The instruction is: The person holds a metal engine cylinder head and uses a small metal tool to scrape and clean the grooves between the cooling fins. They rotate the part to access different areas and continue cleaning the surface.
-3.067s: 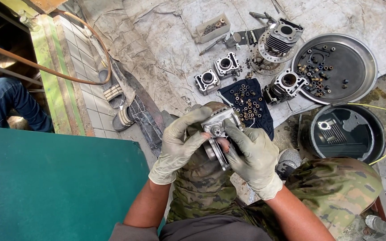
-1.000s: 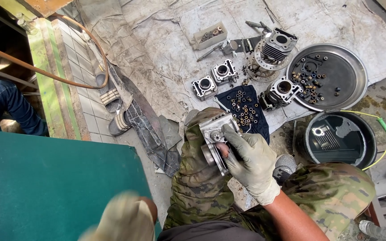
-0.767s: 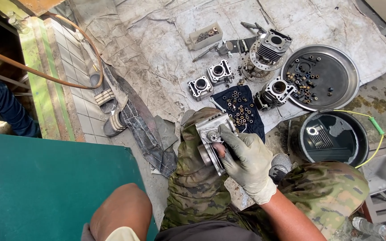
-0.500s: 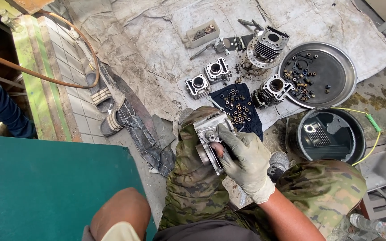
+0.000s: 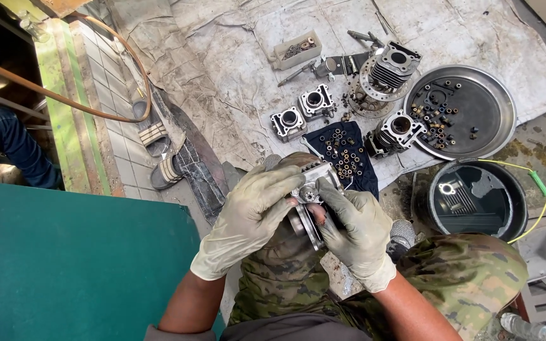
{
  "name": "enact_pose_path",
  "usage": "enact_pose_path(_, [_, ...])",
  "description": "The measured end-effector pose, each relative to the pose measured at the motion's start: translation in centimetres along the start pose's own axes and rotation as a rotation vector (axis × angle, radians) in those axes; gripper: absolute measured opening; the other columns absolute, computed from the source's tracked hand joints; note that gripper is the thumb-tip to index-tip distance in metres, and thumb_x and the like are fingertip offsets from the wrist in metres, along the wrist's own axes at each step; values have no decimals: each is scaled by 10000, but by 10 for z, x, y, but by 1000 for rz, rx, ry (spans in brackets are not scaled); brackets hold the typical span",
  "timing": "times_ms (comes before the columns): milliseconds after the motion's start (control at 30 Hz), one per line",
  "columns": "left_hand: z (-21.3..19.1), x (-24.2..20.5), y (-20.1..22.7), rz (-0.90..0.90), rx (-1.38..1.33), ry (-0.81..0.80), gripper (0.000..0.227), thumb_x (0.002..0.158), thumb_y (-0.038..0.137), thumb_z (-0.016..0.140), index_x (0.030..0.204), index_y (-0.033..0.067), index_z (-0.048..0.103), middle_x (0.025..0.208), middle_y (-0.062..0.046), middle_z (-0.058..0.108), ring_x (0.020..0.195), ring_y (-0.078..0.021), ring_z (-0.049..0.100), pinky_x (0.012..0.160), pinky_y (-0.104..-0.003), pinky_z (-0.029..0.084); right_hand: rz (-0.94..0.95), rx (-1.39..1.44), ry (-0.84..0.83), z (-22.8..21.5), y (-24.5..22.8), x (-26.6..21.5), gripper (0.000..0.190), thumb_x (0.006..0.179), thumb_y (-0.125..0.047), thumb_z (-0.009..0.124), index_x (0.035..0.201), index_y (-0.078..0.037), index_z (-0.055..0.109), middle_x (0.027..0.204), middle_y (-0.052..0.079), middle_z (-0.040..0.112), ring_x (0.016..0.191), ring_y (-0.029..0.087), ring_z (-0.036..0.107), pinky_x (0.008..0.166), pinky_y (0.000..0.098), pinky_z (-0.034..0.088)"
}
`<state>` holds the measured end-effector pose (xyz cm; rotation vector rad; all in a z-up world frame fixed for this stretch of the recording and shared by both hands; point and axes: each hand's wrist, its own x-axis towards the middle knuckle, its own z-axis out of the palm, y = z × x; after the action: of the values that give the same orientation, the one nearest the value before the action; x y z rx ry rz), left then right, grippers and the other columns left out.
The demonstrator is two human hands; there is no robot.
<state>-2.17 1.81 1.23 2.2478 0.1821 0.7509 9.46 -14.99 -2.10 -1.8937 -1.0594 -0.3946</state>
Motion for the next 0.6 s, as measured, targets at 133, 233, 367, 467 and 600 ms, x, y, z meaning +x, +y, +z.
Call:
enact_pose_path(133, [10, 4, -4, -33, -155, 51, 203, 934, 219, 764, 1128, 163, 779, 1212, -77, 761, 1138, -317, 730, 1094, -475, 463, 13, 44, -20, -2, -5, 6, 303, 845, -238, 857, 1139, -182, 808, 787, 80, 603, 715, 332, 669, 594, 433, 545])
enact_pose_path(233, [14, 7, 0, -119, -308, 169, 192, 855, 216, 845, 1036, 161, 812, 1166, -71, 778, 1112, -228, 723, 1097, -403, 471, -3, 24, -14, -2, -1, 3, 309, 848, -228, 850, 1149, -175, 806, 800, 78, 609, 721, 324, 665, 603, 444, 546])
enact_pose_path(367, [10, 14, 8, -169, -486, 166, 218, 843, 142, 845, 1036, 58, 787, 1082, -156, 774, 1054, -282, 735, 1008, -457, 544, -10, 51, -1, -3, -2, 3, 315, 844, -210, 860, 1152, -170, 808, 751, 79, 557, 666, 323, 638, 602, 398, 550])
enact_pose_path(467, [6, 16, 6, -125, -444, 106, 192, 886, 138, 801, 1069, 81, 790, 1104, -143, 775, 1067, -330, 747, 1011, -472, 535, -5, 43, -10, -4, -4, 6, 318, 839, -207, 863, 1149, -167, 806, 762, 81, 560, 677, 330, 643, 594, 418, 546])
enact_pose_path(600, [6, 14, 5, -142, -425, 119, 151, 864, 174, 833, 991, 98, 803, 1046, -107, 778, 1017, -256, 747, 1005, -414, 542, -11, 49, 4, -3, -2, 5, 295, 835, -217, 869, 1119, -161, 813, 775, 92, 577, 686, 346, 653, 594, 429, 545])
